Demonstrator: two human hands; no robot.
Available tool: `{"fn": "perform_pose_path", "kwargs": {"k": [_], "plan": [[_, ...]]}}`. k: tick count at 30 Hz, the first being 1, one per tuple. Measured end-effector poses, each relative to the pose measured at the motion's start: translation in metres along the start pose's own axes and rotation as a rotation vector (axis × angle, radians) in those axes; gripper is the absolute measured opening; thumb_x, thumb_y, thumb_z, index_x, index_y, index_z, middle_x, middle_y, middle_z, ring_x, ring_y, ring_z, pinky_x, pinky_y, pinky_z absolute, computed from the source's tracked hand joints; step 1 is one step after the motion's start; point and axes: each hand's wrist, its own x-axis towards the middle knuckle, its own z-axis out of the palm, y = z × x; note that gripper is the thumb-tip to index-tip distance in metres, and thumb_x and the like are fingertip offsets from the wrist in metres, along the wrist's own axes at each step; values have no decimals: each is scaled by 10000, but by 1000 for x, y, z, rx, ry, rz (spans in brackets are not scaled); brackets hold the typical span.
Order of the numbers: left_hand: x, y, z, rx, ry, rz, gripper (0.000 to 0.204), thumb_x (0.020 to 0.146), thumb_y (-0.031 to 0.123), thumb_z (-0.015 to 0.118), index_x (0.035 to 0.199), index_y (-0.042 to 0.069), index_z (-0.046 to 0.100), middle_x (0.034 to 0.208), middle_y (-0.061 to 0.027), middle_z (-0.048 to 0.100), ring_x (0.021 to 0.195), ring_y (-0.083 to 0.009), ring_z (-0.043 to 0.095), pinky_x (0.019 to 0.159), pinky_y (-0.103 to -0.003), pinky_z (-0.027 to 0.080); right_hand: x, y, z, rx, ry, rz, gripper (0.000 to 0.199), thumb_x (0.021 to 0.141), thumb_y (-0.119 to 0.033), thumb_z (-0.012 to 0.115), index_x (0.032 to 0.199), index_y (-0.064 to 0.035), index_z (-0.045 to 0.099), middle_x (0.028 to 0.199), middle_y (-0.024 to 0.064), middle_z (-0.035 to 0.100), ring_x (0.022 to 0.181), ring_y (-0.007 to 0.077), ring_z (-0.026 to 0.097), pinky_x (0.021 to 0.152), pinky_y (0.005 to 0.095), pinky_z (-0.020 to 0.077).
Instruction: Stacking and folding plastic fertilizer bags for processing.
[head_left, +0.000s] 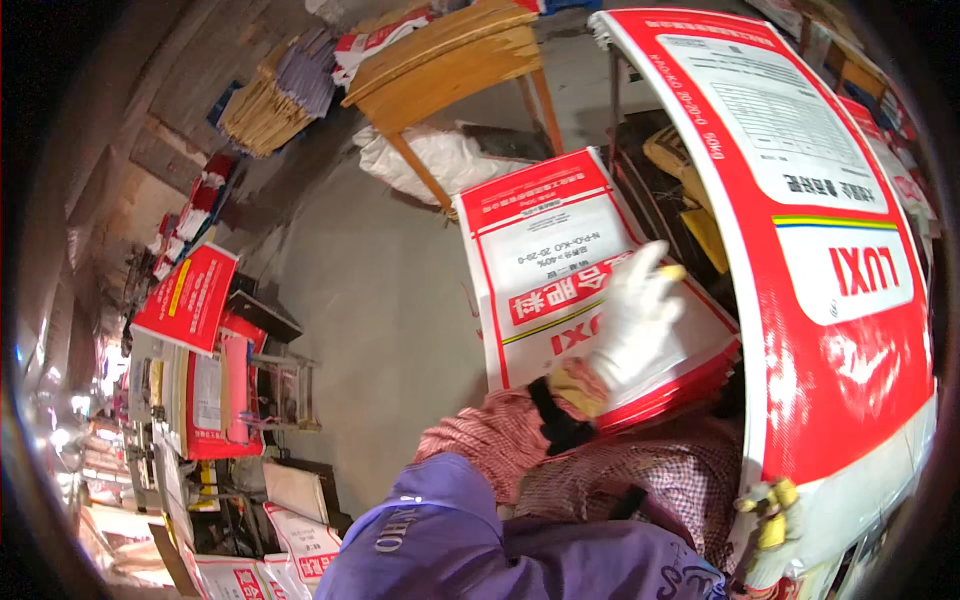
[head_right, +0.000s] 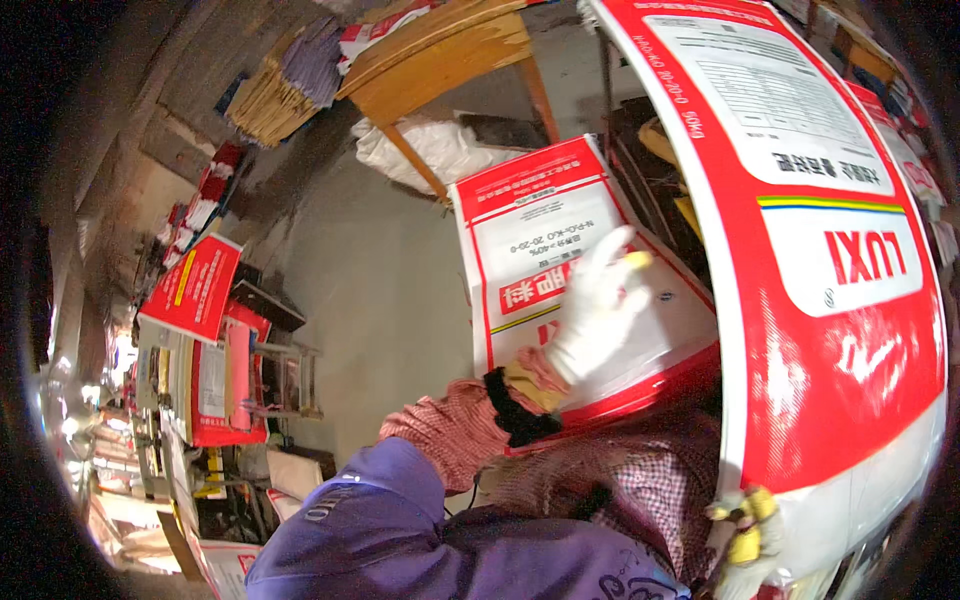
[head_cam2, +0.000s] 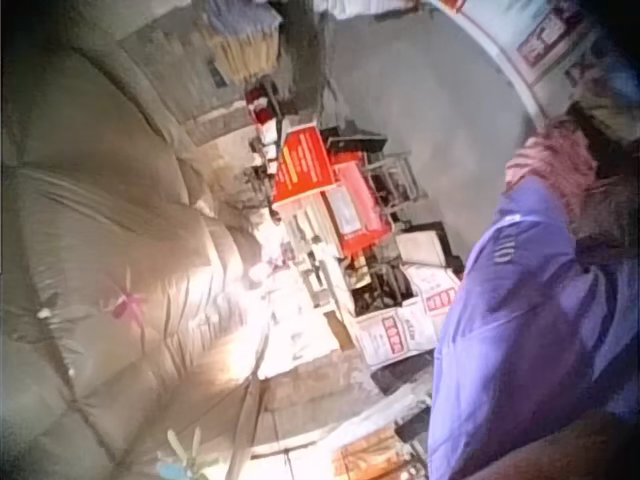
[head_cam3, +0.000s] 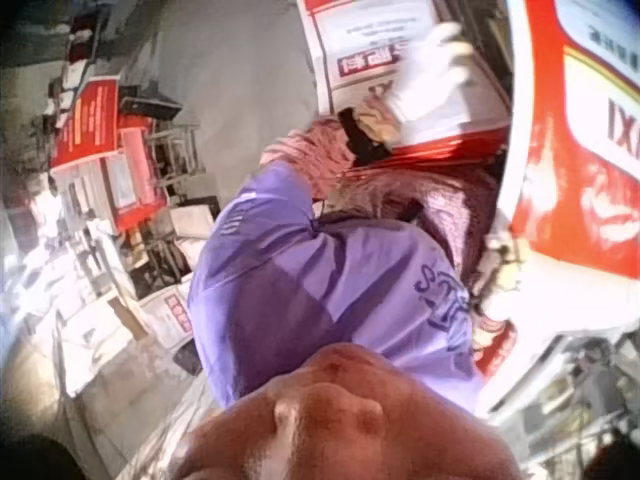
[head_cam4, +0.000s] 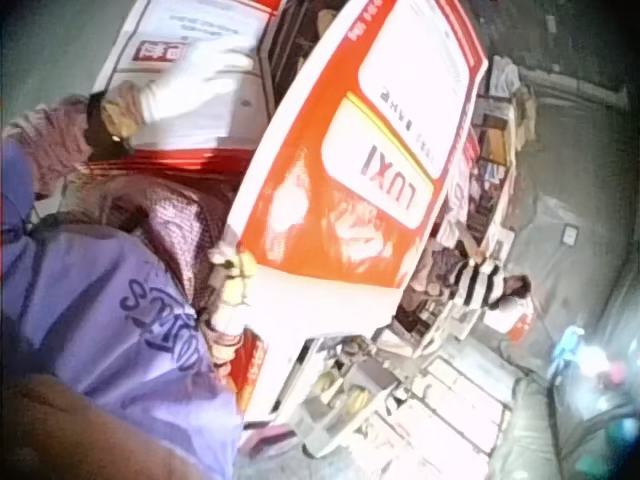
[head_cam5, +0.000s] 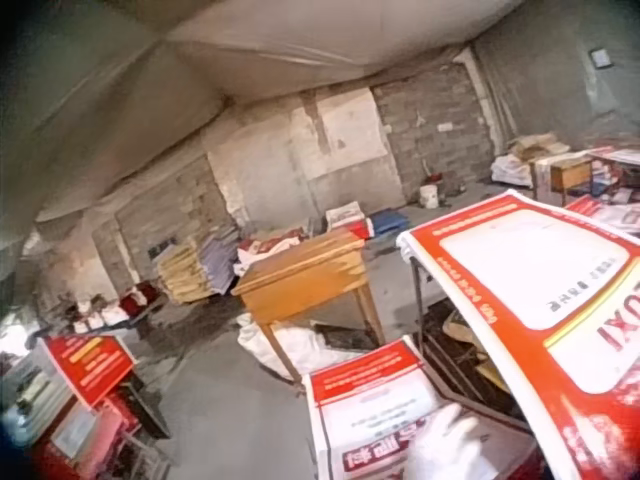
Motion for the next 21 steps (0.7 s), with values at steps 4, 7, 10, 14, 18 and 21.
{"fn": "perform_pose_path", "kwargs": {"k": [4, 7, 10, 14, 18, 21], "plan": [[18, 118, 40, -317, -105, 429, 203, 683, 175, 630, 827, 41, 579, 1167, -111, 489, 1119, -300, 428, 969, -431, 328, -17, -4, 4, -294, 467, -543, 379, 900, -181, 469, 1210, 37, 453, 937, 122, 583, 831, 197, 573, 738, 291, 478], [-9, 151, 68, -303, -532, 596, 405, 653, 242, 668, 978, 30, 554, 1214, -159, 446, 1128, -330, 421, 975, -452, 316, 6, 3, 2, -161, 577, -583, 310, 885, -92, 434, 1156, 49, 487, 993, 151, 576, 824, 204, 575, 702, 298, 485], [-39, 131, 123, -41, -553, 731, 496, 636, 268, 657, 1037, 0, 542, 1246, -190, 419, 1170, -346, 382, 1001, -468, 268, 25, 14, -6, -127, 493, -713, 263, 896, -101, 446, 1085, 70, 513, 863, 136, 607, 740, 192, 591, 670, 292, 484], [-31, 149, 152, -205, -516, 831, 294, 641, 139, 655, 877, -11, 566, 1112, -178, 521, 1035, -345, 489, 896, -436, 379, 9, 14, -43, -64, 708, -777, 281, 915, -142, 459, 1082, 78, 510, 808, 123, 611, 648, 172, 586, 633, 272, 480], [-21, 151, 152, -372, -591, 768, 121, 719, 86, 598, 766, -22, 572, 1008, -169, 591, 945, -307, 553, 839, -383, 433, -5, 10, -54, 25, 734, -818, 291, 897, -156, 495, 1100, 51, 520, 819, 124, 614, 700, 159, 597, 653, 252, 479], [-10, 152, 153, -492, -834, 418, 179, 779, 106, 573, 884, -38, 593, 1027, -129, 599, 882, -199, 577, 773, -288, 453, 6, -3, -53, -15, 706, -824, 333, 870, -209, 523, 1089, 41, 539, 863, 142, 631, 735, 182, 616, 693, 268, 481]]}}
